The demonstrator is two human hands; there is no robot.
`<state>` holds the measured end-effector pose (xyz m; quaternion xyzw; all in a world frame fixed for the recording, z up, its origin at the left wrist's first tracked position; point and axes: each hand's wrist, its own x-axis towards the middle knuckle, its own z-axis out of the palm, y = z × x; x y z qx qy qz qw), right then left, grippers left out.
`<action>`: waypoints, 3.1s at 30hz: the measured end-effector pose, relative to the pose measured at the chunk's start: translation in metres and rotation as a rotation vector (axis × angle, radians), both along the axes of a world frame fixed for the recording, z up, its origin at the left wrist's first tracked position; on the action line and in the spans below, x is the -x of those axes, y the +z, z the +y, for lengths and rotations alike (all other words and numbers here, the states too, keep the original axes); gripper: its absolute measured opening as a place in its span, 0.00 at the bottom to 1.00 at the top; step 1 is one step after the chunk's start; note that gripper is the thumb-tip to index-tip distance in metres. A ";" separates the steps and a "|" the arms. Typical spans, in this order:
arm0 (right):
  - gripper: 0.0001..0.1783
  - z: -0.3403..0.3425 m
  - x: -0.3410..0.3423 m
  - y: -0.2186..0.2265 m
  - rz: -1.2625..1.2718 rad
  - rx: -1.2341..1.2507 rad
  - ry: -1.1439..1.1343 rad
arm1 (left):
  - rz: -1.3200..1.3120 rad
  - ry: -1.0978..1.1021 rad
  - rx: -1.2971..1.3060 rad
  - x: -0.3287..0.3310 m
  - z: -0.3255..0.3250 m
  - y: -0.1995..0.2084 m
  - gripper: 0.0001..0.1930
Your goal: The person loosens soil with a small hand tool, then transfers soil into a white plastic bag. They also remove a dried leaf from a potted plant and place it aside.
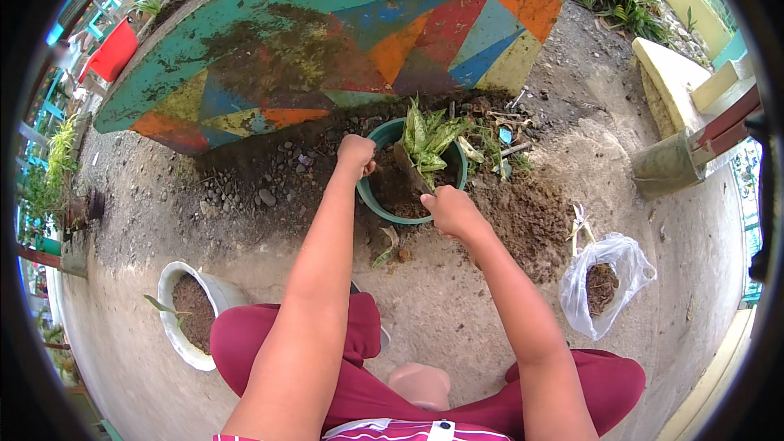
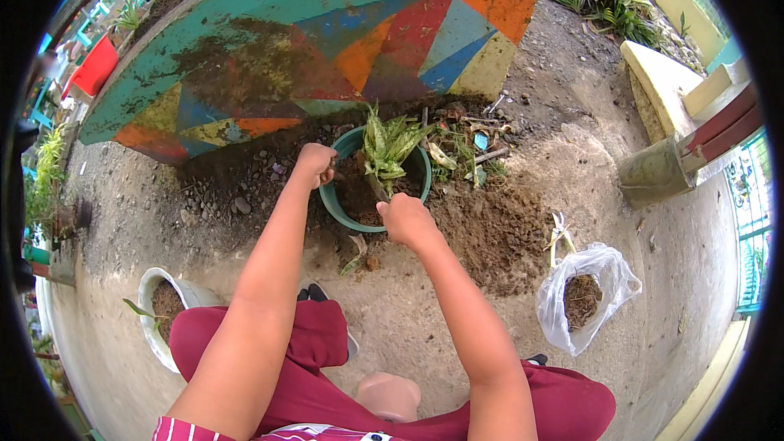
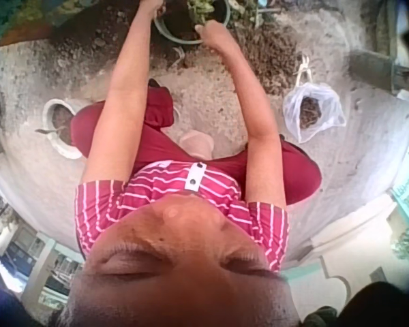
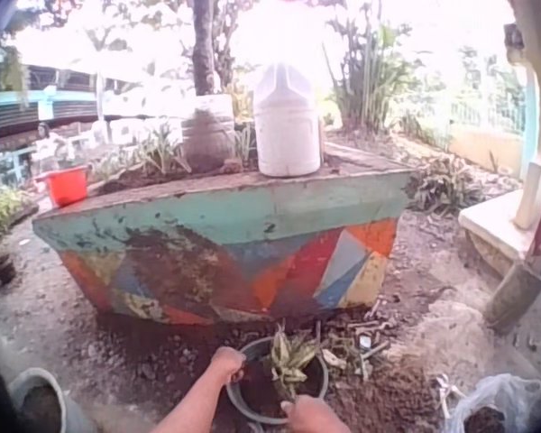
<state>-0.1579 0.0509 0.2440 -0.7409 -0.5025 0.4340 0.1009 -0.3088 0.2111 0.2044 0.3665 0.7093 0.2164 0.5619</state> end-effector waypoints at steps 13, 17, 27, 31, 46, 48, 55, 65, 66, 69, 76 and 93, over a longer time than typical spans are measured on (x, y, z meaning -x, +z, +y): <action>0.23 -0.011 -0.024 0.016 -0.004 -0.050 -0.035 | 0.262 -0.500 -0.082 -0.024 -0.014 0.030 0.15; 0.20 -0.013 -0.031 0.017 -0.072 -0.129 0.047 | 0.147 -0.476 0.071 -0.022 -0.013 0.032 0.24; 0.19 -0.026 -0.039 0.062 -0.243 -0.064 0.100 | 0.014 -0.397 0.087 -0.028 -0.022 0.086 0.32; 0.17 -0.038 -0.061 0.077 -0.302 -0.085 0.092 | 0.061 -0.514 -0.017 -0.047 -0.028 0.114 0.27; 0.14 -0.144 -0.247 0.016 -0.282 0.003 -0.460 | 0.129 -0.988 -0.558 -0.221 -0.136 0.014 0.26; 0.15 -0.163 -0.261 -0.014 -0.238 -0.009 -0.548 | 0.072 -1.049 -0.582 -0.231 -0.163 -0.029 0.40; 0.13 -0.194 -0.285 -0.100 -0.196 -0.202 -0.718 | 0.570 -1.587 -0.787 -0.191 -0.244 -0.160 0.64; 0.15 -0.187 -0.280 -0.107 -0.006 -0.157 -0.952 | 0.486 -1.416 -0.960 -0.249 -0.219 -0.209 0.63; 0.15 -0.186 -0.280 -0.108 0.020 -0.164 -0.968 | 0.468 -1.440 -0.986 -0.255 -0.211 -0.210 0.64; 0.15 -0.191 -0.282 -0.107 0.053 -0.168 -0.996 | 0.526 -1.585 -0.974 -0.281 -0.190 -0.199 0.69; 0.15 -0.182 -0.281 -0.102 0.097 -0.230 -1.018 | 0.334 -1.541 -0.983 -0.293 -0.185 -0.204 0.58; 0.13 -0.143 -0.249 -0.090 0.085 -0.224 -0.831 | 0.322 -1.248 -0.829 -0.237 -0.219 -0.175 0.03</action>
